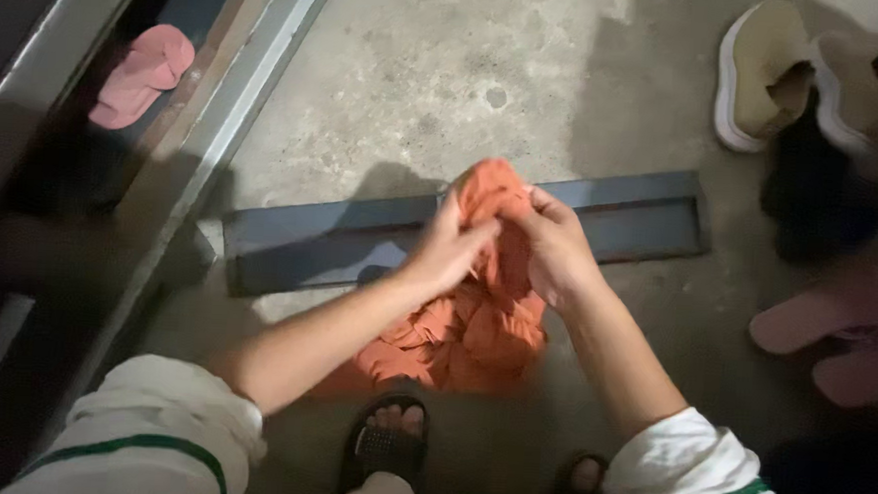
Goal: The person wipes a metal door frame with an orange cloth, moving along the length of the frame and around the door handles. The person then opens the door to reveal a shoe rack with several pairs of shoes.
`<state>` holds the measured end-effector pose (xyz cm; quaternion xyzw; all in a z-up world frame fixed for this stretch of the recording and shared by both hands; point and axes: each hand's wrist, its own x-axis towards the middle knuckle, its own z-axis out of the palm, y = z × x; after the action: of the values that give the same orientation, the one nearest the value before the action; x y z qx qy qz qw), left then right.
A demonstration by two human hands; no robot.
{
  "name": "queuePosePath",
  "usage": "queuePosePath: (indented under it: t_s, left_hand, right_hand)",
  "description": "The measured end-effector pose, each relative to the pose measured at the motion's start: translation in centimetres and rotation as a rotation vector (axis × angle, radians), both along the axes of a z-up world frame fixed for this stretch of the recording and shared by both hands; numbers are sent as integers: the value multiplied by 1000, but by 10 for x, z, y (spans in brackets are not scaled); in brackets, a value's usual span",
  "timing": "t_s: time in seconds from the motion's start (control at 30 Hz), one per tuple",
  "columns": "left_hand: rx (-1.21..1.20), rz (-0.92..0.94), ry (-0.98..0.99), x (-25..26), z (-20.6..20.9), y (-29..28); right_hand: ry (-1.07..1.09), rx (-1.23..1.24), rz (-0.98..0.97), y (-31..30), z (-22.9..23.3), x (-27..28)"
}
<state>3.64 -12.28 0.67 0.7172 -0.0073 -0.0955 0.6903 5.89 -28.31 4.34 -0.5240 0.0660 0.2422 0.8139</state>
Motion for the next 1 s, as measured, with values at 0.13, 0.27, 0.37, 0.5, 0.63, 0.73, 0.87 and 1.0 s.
queuePosePath:
  t_s: [0.13,0.27,0.37,0.5,0.63,0.73,0.87,1.0]
  left_hand:
    - [437,62,178,9,-15,42]
    - [1378,-121,-71,26,-25,110]
    - [1843,-136,-150,34,-36,142]
    - [1712,-11,-332,38,-39,146]
    - [1365,-120,-74,24,-34,101]
    - [898,-303,306,18,-31,64]
    - [1167,-271,-89,19,-25,44]
    - [863,-172,224,20,-3,60]
  right_hand:
    - [-237,-472,130,2,-19,-7]
    - [-742,-1006,297,-17,-44,-2]
    - [-616,-1350,453,-19,-63,5]
    - [-521,-1442,490,-18,-85,12]
    - [-470,-1446,487,-15,-108,22]
    - [-500,-1468,489,-17,-125,22]
    - [-503,-1452,495,-18,-138,19]
    - [-514,-1468,445,-16,-135,16]
